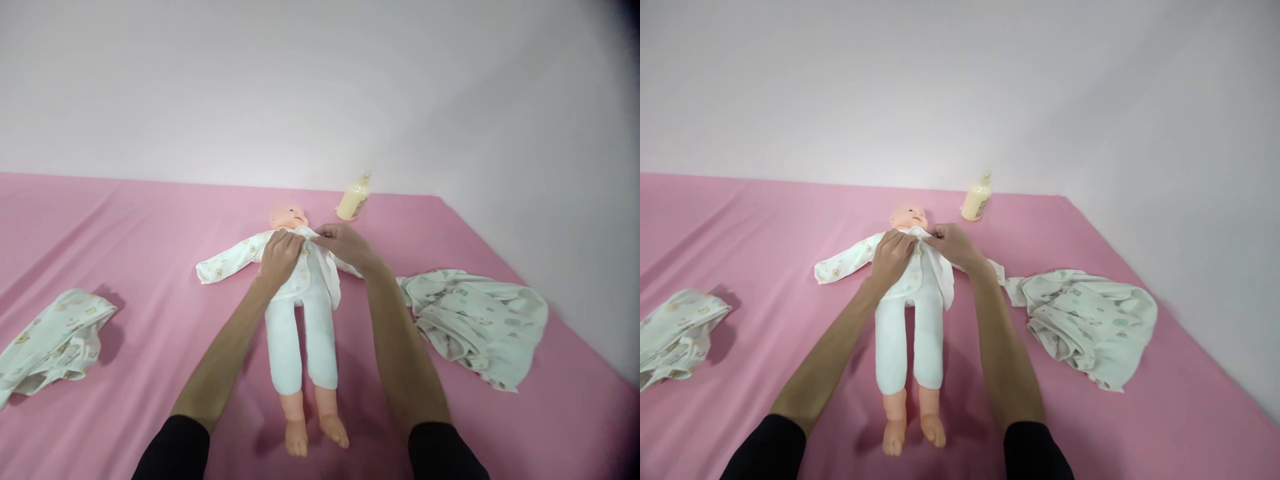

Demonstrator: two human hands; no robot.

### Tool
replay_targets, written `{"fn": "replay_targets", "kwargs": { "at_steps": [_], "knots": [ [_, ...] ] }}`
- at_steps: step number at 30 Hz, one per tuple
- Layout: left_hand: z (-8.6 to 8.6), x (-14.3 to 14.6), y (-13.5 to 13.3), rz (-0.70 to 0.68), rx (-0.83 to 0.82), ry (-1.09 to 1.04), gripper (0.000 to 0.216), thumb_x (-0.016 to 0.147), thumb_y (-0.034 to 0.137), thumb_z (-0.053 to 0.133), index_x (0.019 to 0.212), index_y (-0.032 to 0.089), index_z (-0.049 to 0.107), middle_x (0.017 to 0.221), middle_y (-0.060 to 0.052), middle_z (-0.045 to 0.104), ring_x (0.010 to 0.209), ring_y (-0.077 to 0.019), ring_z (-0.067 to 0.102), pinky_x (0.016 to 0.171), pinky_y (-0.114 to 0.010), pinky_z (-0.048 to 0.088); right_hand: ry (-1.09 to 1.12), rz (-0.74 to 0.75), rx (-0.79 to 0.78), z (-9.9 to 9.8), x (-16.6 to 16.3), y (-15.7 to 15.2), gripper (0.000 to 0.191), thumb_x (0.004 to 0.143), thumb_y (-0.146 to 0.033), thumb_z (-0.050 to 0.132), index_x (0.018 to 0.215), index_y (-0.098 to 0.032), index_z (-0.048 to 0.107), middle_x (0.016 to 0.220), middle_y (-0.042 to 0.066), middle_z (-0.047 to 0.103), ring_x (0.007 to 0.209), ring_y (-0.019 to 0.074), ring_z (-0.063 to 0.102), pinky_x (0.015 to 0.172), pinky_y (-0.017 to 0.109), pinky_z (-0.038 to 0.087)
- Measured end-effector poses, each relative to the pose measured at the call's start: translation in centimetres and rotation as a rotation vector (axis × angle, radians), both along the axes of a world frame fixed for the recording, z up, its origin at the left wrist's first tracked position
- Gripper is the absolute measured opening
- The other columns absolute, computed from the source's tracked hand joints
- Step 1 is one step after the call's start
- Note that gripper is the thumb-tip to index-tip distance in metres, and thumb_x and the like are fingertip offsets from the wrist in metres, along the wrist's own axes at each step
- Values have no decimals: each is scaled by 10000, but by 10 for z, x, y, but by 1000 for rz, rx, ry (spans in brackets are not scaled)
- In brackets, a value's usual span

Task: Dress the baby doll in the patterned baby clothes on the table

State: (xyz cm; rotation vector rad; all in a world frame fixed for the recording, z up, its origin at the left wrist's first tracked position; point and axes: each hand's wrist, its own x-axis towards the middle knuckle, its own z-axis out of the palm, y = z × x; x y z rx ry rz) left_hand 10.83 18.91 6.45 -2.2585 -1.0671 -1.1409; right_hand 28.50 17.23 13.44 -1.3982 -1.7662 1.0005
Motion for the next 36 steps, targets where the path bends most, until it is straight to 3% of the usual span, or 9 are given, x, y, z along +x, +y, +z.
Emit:
{"fn": "replay_targets", "kwargs": {
  "at_steps": [12, 18, 25, 30, 36],
  "knots": [
    [4, 0, -7, -23, -71, 69, 175, 980, 197, 463, 902, 151, 613, 802, -68, 635, 821, -225, 564, 766, -347, 465, -346, 84, 79, 13, -7, -8, 241, 895, -282, 457, 768, -174, 631, 758, 21, 631, 674, 149, 504, 597, 266, 340],
    [0, -1, -4, -44, -54, 62, 163, 967, 162, 476, 888, 162, 618, 783, -48, 641, 795, -213, 553, 750, -334, 460, -643, 135, 216, 14, -16, -14, 253, 896, -144, 377, 864, -174, 626, 963, 92, 667, 891, 198, 569, 765, 282, 372],
    [-3, -3, -4, -54, -48, 38, 189, 974, 188, 470, 851, 165, 612, 744, -39, 616, 755, -201, 544, 719, -320, 450, -913, 112, 283, 9, -25, -22, 253, 900, -110, 337, 858, -173, 579, 884, 96, 587, 792, 204, 538, 703, 307, 348],
    [-6, -3, -3, -35, -76, 10, 190, 977, 175, 455, 865, 166, 608, 741, -48, 605, 762, -200, 554, 715, -321, 449, -920, 109, 295, 7, -27, -21, 236, 885, -96, 360, 777, -169, 557, 899, 115, 554, 776, 206, 528, 701, 318, 360],
    [-5, -3, -2, -32, -122, 2, 195, 978, 175, 446, 836, 176, 579, 737, -48, 597, 770, -203, 560, 736, -328, 462, -685, 117, 256, 10, -21, -18, 186, 892, -124, 391, 742, -192, 476, 1022, 108, 537, 876, 196, 537, 799, 333, 393]
  ]
}}
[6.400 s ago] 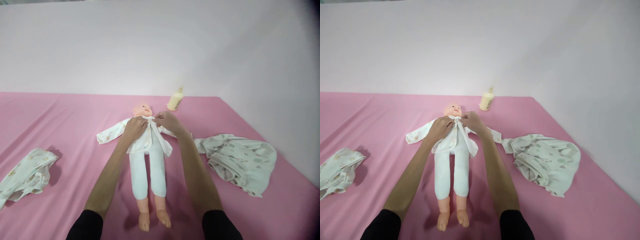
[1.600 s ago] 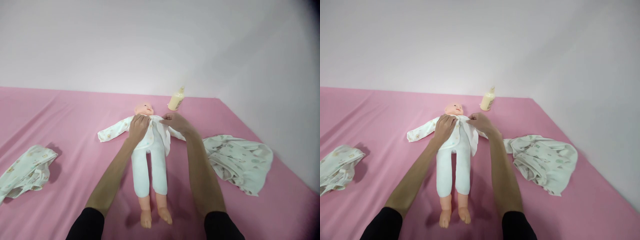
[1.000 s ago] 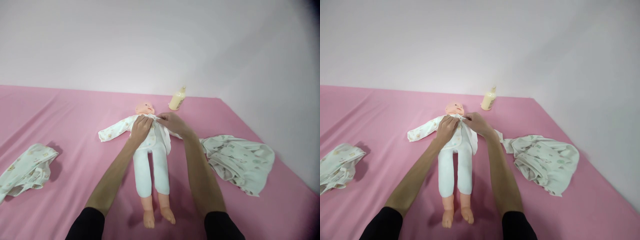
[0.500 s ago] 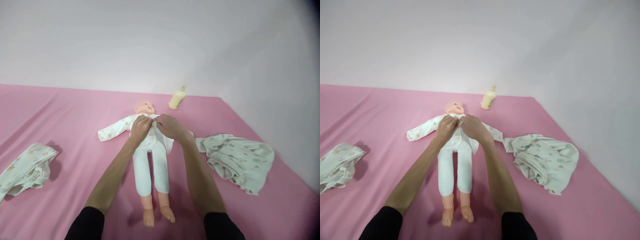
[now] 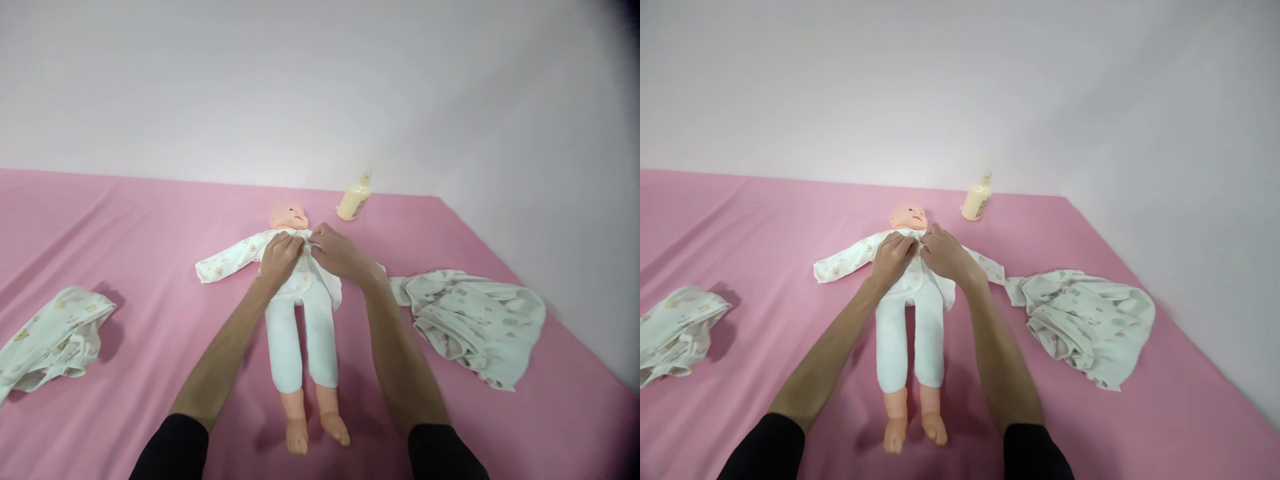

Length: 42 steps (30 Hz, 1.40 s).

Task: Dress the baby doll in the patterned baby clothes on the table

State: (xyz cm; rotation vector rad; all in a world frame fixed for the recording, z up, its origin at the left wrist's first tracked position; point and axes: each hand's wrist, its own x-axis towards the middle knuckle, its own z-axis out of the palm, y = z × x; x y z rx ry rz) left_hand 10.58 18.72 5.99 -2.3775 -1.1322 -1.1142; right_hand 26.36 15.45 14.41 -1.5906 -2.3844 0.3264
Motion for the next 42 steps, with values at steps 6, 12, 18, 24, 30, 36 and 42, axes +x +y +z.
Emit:
{"fn": "replay_targets", "kwargs": {
  "at_steps": [6, 12, 18, 24, 30, 36, 42],
  "knots": [
    [0, 1, 1, 0, -10, -10, 162, 976, 181, 464, 868, 168, 584, 762, -52, 611, 800, -205, 565, 754, -330, 470, 165, 5, -86, 5, 5, 3, 263, 917, -193, 392, 655, -205, 405, 865, 59, 558, 811, 183, 507, 718, 309, 361],
    [-3, 1, 3, 5, 19, -14, 188, 995, 223, 444, 917, 159, 603, 793, -59, 634, 825, -213, 577, 767, -347, 479, 355, -91, -153, 9, 7, 1, 334, 914, -304, 426, 603, -205, 356, 634, -7, 428, 604, 133, 368, 570, 296, 262],
    [-1, 1, 1, -12, 8, -28, 176, 995, 224, 451, 950, 156, 607, 818, -66, 649, 839, -216, 589, 776, -358, 485, 552, -212, -169, 3, 7, 6, 305, 856, -356, 525, 602, -200, 464, 571, -19, 421, 574, 125, 376, 545, 275, 287],
    [0, -1, -1, -32, -24, -36, 179, 998, 230, 441, 968, 159, 603, 825, -73, 639, 866, -220, 588, 784, -361, 486, 751, -248, -263, -12, 13, 18, 187, 785, -362, 643, 732, -182, 646, 637, 22, 587, 626, 154, 507, 562, 273, 393],
    [-4, 1, 2, 8, -8, -32, 154, 980, 227, 487, 894, 172, 602, 779, -58, 633, 818, -218, 594, 756, -350, 482, 808, -259, -339, -19, 13, 23, 214, 757, -390, 675, 744, -179, 647, 695, 12, 620, 637, 133, 522, 562, 248, 412],
    [-5, 2, 2, 43, -46, -43, 106, 972, 239, 512, 909, 181, 575, 793, -55, 652, 823, -223, 601, 728, -339, 474, 757, -246, -340, -17, 9, 20, 245, 754, -421, 678, 712, -182, 637, 645, 14, 597, 622, 144, 514, 531, 251, 386],
    [-5, 2, 2, 62, -60, -56, 171, 991, 245, 467, 900, 173, 593, 861, -75, 651, 850, -224, 595, 744, -352, 472, 771, -253, -360, -14, 6, 18, 234, 757, -413, 676, 794, -181, 672, 704, 4, 616, 631, 125, 503, 557, 240, 390]
  ]
}}
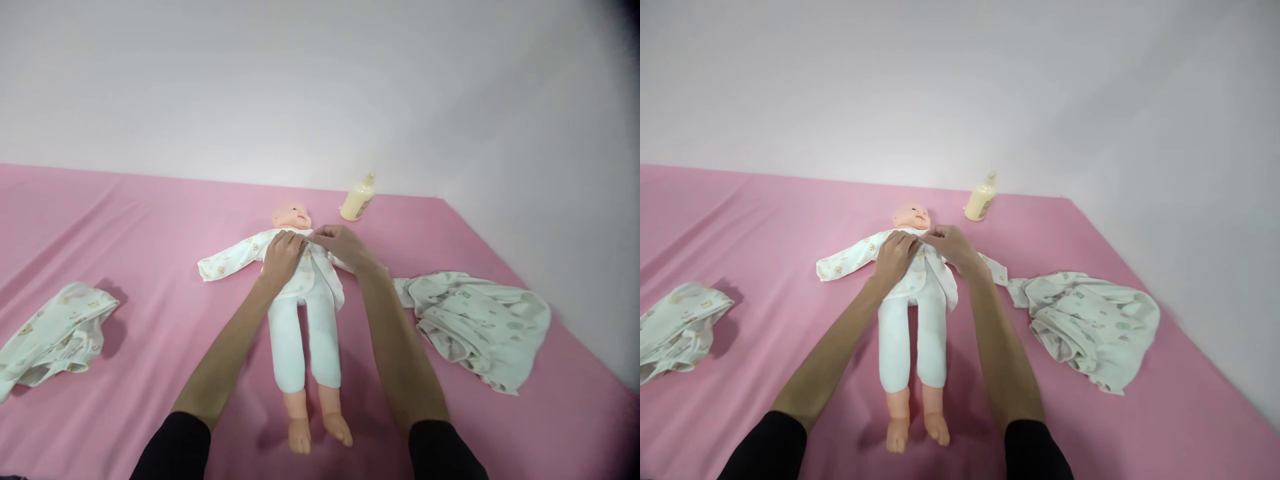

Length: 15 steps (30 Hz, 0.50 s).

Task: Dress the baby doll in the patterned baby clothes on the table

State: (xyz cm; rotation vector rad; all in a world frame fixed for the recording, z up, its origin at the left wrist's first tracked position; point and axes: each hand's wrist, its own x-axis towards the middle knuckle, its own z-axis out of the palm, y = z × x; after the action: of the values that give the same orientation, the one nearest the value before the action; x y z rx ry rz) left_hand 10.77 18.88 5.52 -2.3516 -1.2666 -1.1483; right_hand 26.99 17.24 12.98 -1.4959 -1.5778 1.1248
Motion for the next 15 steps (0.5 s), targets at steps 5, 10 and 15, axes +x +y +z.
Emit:
{"fn": "replay_targets", "kwargs": {
  "at_steps": [5, 10, 15],
  "knots": [
    [0, 0, 1, -17, 7, 15, 206, 981, 214, 478, 823, 172, 603, 814, -66, 627, 810, -216, 563, 724, -343, 462, -20, 20, 48, 2, -1, -1, 240, 762, -395, 670, 844, -173, 699, 740, -2, 618, 683, 123, 506, 614, 233, 402],
    [0, -1, 2, -72, 0, -83, 230, 984, 221, 483, 798, 173, 610, 793, -55, 629, 800, -195, 560, 741, -328, 472, -24, 55, 82, 2, -1, -1, 239, 766, -398, 682, 854, -176, 691, 790, 12, 652, 708, 132, 526, 638, 247, 399],
    [0, -3, 3, -144, -54, -230, 181, 960, 230, 539, 800, 187, 614, 814, -33, 655, 821, -182, 566, 765, -322, 477, -34, 101, 113, -2, 4, 2, 253, 758, -406, 699, 884, -188, 678, 758, 1, 641, 694, 136, 532, 652, 262, 397]
  ]
}}
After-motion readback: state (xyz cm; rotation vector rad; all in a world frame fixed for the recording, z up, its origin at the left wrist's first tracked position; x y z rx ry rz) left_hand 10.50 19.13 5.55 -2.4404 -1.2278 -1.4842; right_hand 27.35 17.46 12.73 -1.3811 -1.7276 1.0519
